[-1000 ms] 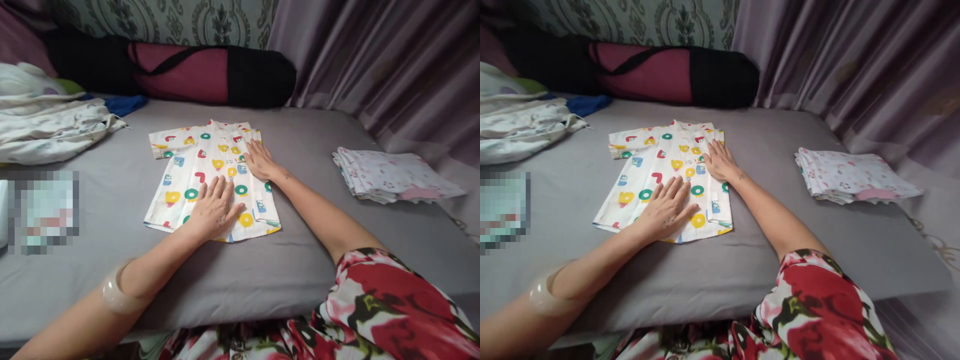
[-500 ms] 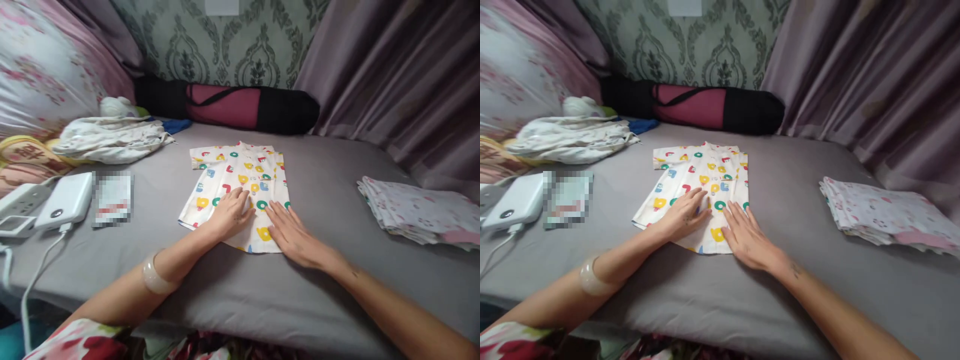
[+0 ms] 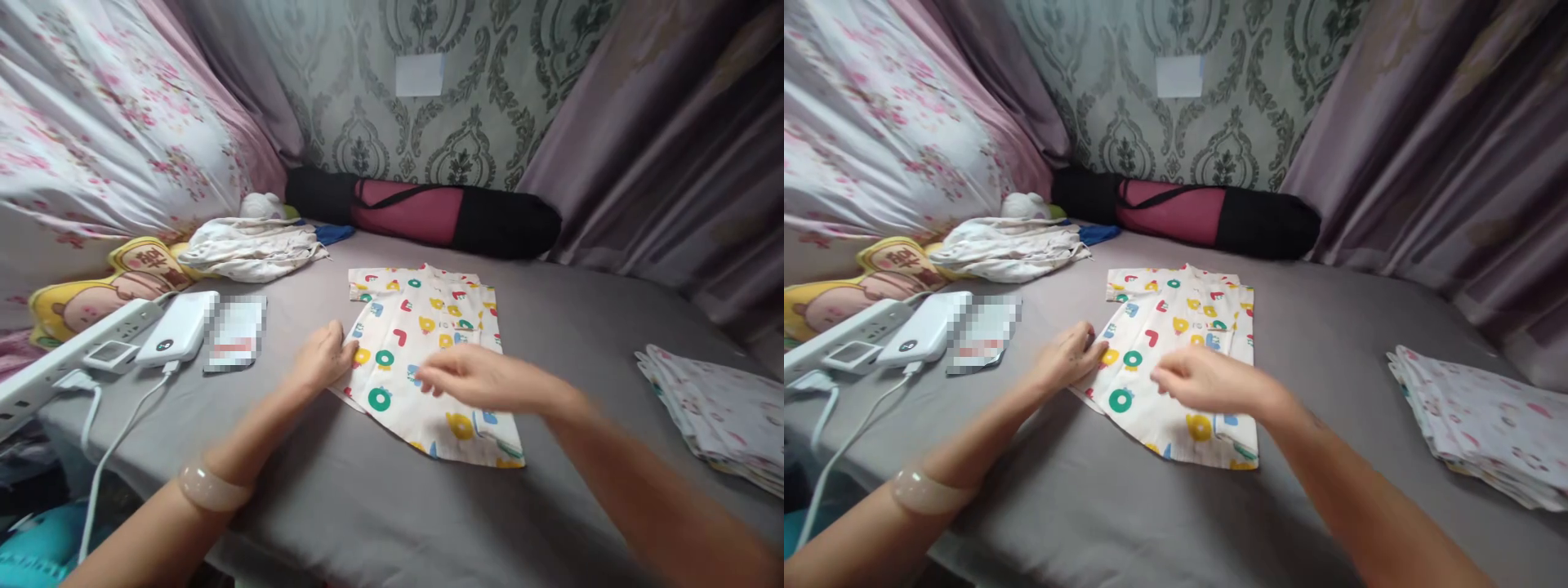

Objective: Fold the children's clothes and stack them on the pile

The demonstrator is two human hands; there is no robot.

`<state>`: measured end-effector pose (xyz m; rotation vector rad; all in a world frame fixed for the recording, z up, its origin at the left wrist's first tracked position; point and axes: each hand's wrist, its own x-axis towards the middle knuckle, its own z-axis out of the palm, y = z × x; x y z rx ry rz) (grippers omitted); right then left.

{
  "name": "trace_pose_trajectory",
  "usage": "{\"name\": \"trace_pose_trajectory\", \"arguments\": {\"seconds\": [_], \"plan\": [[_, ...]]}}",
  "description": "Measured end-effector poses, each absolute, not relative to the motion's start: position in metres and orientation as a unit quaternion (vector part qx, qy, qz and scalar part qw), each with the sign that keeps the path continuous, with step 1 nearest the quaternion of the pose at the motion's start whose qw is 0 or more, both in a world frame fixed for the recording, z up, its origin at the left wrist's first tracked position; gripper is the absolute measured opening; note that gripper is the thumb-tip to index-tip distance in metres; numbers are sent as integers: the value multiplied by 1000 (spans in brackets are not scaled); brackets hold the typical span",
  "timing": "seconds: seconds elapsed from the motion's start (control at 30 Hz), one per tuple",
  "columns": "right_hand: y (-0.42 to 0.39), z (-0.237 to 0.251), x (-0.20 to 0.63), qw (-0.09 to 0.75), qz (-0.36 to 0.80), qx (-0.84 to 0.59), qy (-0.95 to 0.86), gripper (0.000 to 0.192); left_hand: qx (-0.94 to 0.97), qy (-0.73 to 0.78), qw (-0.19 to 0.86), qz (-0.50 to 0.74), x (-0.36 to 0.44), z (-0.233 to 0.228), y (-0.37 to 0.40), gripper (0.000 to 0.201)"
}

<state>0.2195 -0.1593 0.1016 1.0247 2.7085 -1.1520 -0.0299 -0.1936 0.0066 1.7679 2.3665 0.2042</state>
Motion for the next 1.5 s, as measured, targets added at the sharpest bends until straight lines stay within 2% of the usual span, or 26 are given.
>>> {"name": "trace_pose_trajectory", "arguments": {"seconds": [0.13,0.23,0.37,0.6,0.73,0.87,0.97,1.1,1.27,1.4,1.5], "plan": [[-100,76,147,-59,-468,401,785,23,575,808,97,79,-23,8,-198,28],[-63,59,93,-106,-390,465,787,23,560,812,128,103,-25,9,-200,27],[-32,49,32,-115,-225,533,808,16,542,798,201,170,-35,6,-202,30],[-17,16,-15,-69,-168,578,796,47,558,766,247,202,-41,7,-205,38],[-17,11,-10,-70,-135,542,826,37,568,761,248,193,-38,10,-206,36],[-6,15,7,-92,-201,529,820,24,572,757,242,203,-34,11,-208,32],[6,20,30,-184,-286,566,751,13,573,749,244,226,-29,15,-210,26],[15,34,71,-323,-394,570,644,12,591,717,240,281,-14,21,-213,21],[12,46,132,-428,-478,550,534,9,682,653,143,298,10,24,-217,18],[7,28,170,-427,-464,590,504,6,758,581,116,274,29,16,-218,17],[3,10,186,-405,-453,613,506,13,801,545,113,219,39,7,-218,16]]}}
